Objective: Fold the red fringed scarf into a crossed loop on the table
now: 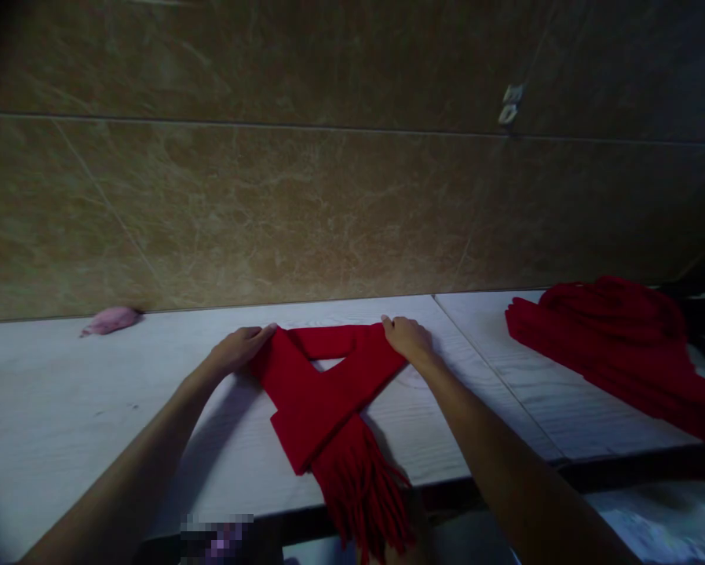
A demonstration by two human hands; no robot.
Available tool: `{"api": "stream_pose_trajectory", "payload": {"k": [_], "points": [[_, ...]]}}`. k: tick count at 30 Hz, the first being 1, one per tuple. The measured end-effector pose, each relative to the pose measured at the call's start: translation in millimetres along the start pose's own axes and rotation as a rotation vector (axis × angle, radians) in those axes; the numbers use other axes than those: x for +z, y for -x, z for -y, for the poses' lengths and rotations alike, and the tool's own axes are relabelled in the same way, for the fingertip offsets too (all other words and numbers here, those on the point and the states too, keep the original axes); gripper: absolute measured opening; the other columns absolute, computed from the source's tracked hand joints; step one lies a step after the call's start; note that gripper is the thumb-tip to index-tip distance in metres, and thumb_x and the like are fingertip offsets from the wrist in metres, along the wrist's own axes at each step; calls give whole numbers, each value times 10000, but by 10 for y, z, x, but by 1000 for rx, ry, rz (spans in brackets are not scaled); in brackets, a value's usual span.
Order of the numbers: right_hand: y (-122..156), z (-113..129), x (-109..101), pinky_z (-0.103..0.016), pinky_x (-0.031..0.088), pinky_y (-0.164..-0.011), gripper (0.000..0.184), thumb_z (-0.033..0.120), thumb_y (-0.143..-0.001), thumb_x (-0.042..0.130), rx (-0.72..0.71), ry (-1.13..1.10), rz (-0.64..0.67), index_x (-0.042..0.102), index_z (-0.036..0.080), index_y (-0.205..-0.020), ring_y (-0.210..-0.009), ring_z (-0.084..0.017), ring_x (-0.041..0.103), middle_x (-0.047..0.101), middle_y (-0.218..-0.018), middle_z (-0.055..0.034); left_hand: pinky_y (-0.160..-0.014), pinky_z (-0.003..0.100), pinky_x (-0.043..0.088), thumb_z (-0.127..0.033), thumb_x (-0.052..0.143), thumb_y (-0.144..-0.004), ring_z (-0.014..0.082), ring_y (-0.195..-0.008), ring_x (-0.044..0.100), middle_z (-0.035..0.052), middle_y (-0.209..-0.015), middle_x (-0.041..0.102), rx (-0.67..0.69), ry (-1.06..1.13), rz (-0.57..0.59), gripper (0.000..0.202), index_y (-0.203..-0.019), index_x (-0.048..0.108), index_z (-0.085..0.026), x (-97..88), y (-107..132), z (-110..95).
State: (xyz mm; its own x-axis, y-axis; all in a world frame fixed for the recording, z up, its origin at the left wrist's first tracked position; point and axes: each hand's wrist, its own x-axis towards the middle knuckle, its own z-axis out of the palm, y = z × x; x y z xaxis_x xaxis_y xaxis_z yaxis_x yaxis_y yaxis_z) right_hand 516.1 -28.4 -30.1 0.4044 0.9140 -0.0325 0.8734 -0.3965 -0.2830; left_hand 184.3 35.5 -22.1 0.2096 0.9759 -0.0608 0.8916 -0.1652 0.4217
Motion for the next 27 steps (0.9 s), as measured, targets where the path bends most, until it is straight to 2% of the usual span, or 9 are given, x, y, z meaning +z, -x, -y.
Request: {"api": "stream_pose_trajectory", "payload": {"k": [3,5,8,10,14,19,22,25,27], "points": [[-27,15,29,-354,477,-887,575,489,-1092,273,-33,12,-19,737,152,-1142,-1126,-293,696,741,-1195,-207,-691,330,485,-733,374,-895,282,-812,694,136,-873,756,60,54,10,637,-838,700,-188,-10,0,-11],[-53,15,29,-344,471,-864,570,486,-1097,270,-52,16,-22,731,153,-1130,-1107,-291,700,747,-1172,-202,-682,323,479,-786,438,-842,269,-810,669,121,-888,745,141,182,22,682,-968,704,-171,-33,-6,7],[-115,26,26,-319,458,-830,542,494,-1100,287,-85,17,-25,727,177,-1092,-1079,-269,706,761,-1136,-167,-668,291,466,-839,467,-817,223,-789,628,73,-889,722,273,414,186,765,-1111,688,-169,-96,-87,33],[-166,42,30,-311,451,-806,533,497,-1101,289,-99,18,-32,723,189,-1076,-1059,-260,710,766,-1120,-151,-621,267,430,-878,442,-810,184,-699,569,38,-766,660,310,440,296,784,-980,716,-162,-140,-196,20],[-257,55,64,-322,442,-775,532,497,-1096,287,-101,26,-51,720,191,-1060,-1036,-274,712,766,-1106,-154,-562,250,370,-898,505,-761,132,-611,461,28,-715,567,439,388,230,757,-636,634,-163,-155,-389,-81],[-320,-7,114,-333,439,-767,554,533,-1086,279,-81,41,-69,724,204,-1052,-1025,-284,708,766,-1092,-155,-537,241,331,-792,462,-876,129,-555,413,4,-589,521,462,372,386,684,-680,663,-169,-51,-388,-123],[-333,-27,129,-329,436,-760,564,543,-1085,274,-78,49,-67,728,213,-1033,-1014,-279,709,770,-1078,-144,-592,247,377,-751,440,-908,148,-603,467,17,-616,565,507,291,328,661,-660,660,-178,-7,-400,-53],[-327,-11,141,-322,433,-763,550,548,-1083,297,-95,57,-61,731,218,-1014,-1020,-271,707,773,-1078,-134,-602,258,367,-728,384,-941,147,-569,435,15,-519,493,562,159,252,696,-541,572,-190,15,-487,-4],[-314,8,153,-325,431,-762,537,544,-1081,312,-101,64,-60,731,216,-1011,-1020,-276,707,772,-1077,-136,-576,266,343,-741,349,-945,138,-520,396,9,-473,436,541,134,271,727,-494,513,-196,14,-565,-7]]}}
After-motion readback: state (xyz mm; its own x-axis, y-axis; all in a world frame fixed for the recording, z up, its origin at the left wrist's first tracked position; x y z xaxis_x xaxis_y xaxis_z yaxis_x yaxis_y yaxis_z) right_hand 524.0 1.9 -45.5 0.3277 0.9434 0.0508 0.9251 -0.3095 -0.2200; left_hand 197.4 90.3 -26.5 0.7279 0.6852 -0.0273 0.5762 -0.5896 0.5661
